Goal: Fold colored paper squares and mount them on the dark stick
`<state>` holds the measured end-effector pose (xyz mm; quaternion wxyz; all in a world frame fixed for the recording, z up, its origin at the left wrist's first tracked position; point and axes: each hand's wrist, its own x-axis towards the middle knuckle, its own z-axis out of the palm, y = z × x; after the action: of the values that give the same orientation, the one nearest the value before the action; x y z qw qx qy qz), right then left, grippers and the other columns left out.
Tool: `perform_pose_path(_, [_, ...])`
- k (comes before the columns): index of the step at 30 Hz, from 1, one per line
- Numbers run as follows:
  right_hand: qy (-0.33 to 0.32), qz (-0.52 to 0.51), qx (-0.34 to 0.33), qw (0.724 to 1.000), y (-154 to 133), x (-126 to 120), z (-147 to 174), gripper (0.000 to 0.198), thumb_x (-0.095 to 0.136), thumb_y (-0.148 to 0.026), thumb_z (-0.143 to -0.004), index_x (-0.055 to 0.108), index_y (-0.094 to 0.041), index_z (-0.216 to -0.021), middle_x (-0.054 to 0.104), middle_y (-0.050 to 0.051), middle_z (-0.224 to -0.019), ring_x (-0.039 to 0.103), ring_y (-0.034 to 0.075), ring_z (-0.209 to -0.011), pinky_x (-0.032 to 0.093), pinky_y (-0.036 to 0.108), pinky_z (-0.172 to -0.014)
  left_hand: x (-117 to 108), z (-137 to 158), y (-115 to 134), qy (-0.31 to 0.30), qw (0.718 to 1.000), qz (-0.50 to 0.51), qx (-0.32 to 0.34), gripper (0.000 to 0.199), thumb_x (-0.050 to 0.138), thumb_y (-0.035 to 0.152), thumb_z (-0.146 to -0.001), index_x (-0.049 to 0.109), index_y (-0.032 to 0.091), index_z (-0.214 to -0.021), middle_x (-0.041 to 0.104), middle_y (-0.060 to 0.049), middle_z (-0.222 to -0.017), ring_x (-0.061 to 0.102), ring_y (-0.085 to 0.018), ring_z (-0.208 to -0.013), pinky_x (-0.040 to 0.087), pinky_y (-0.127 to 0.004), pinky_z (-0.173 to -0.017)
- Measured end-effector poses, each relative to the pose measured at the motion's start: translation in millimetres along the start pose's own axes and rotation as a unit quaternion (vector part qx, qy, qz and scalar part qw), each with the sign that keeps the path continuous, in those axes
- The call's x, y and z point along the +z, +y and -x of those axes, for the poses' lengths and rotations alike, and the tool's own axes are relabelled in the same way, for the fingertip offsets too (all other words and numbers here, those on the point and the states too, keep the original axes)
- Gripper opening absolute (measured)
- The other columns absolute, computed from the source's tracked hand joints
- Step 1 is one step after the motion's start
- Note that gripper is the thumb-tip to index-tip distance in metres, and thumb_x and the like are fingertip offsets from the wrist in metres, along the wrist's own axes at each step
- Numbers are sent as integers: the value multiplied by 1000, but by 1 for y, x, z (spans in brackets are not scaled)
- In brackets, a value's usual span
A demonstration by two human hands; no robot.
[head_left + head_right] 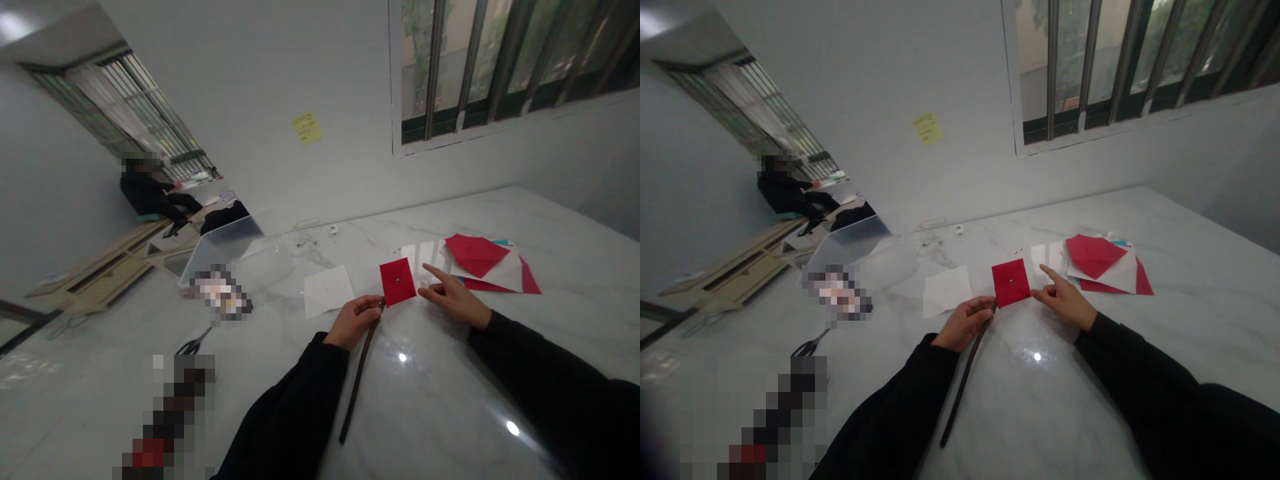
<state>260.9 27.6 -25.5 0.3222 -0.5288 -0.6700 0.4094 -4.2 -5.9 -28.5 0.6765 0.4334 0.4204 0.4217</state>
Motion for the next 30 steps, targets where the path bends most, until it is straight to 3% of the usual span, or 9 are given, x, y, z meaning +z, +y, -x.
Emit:
perform_pose_path(1, [10,-3,4,1000,0,-1,0,88,58,-57,-85,27,-11,-153,45,-7,-57,41,13,-52,29,25,-51,1,0,1,5,1000,1,2,44,85,29,-65,72,15,-105,69,-8,-97,59,-14,-78,42,-28,-75])
perform_pose_path(3, [-20,-10,7,1000,-2,-3,1,77,56,-59,-85,47,-10,-143,43,-7,-55,38,12,-50,27,25,-49,2,1,2,14,1000,5,3,43,85,29,-65,73,15,-104,69,-8,-96,59,-13,-77,43,-27,-75])
perform_pose_path(5, [-136,-29,5,990,-6,-6,4,63,49,-64,-87,72,-9,-107,39,-5,-50,33,10,-47,24,26,-47,4,2,4,20,1000,11,4,43,85,30,-65,73,15,-104,69,-8,-96,59,-12,-76,43,-27,-74])
perform_pose_path(7, [-267,-56,-4,962,-11,-5,8,66,42,-66,-90,75,-11,-74,36,-4,-45,29,9,-44,22,27,-46,5,3,6,25,1000,18,6,44,86,29,-64,72,14,-104,70,-8,-97,60,-13,-78,43,-27,-75])
perform_pose_path(9, [-320,-74,-21,944,-15,-3,11,64,44,-66,-90,71,-12,-65,35,-4,-45,29,9,-44,22,27,-47,6,3,7,28,999,25,7,45,86,28,-64,72,14,-104,70,-7,-95,60,-13,-79,44,-27,-76])
perform_pose_path(16, [-150,-55,-14,987,-8,-4,2,55,47,-67,-87,60,-16,-69,35,-5,-54,30,9,-50,22,25,-48,6,3,7,25,999,29,0,44,86,27,-64,73,14,-104,69,-6,-92,59,-11,-76,44,-26,-76])
perform_pose_path(21, [-28,-91,40,995,-3,-6,-2,56,51,-68,-84,61,-17,-106,40,-6,-59,32,9,-49,24,23,-47,6,3,7,27,999,40,-3,43,86,25,-63,73,15,-103,68,-5,-90,58,-11,-75,43,-26,-75])
perform_pose_path(25, [8,-101,53,993,-3,-2,0,73,55,-66,-82,45,-20,-138,43,-7,-59,39,12,-51,26,23,-47,5,2,5,30,999,35,-5,44,86,26,-62,73,15,-102,69,-7,-93,59,-13,-77,43,-27,-75])
perform_pose_path(30, [-10,-48,-2,999,-2,-1,2,76,54,-61,-86,37,-22,-148,40,-8,-57,35,12,-50,26,24,-48,3,2,2,14,1000,-3,-13,42,85,27,-63,73,15,-102,69,-5,-88,58,-12,-74,42,-27,-74])
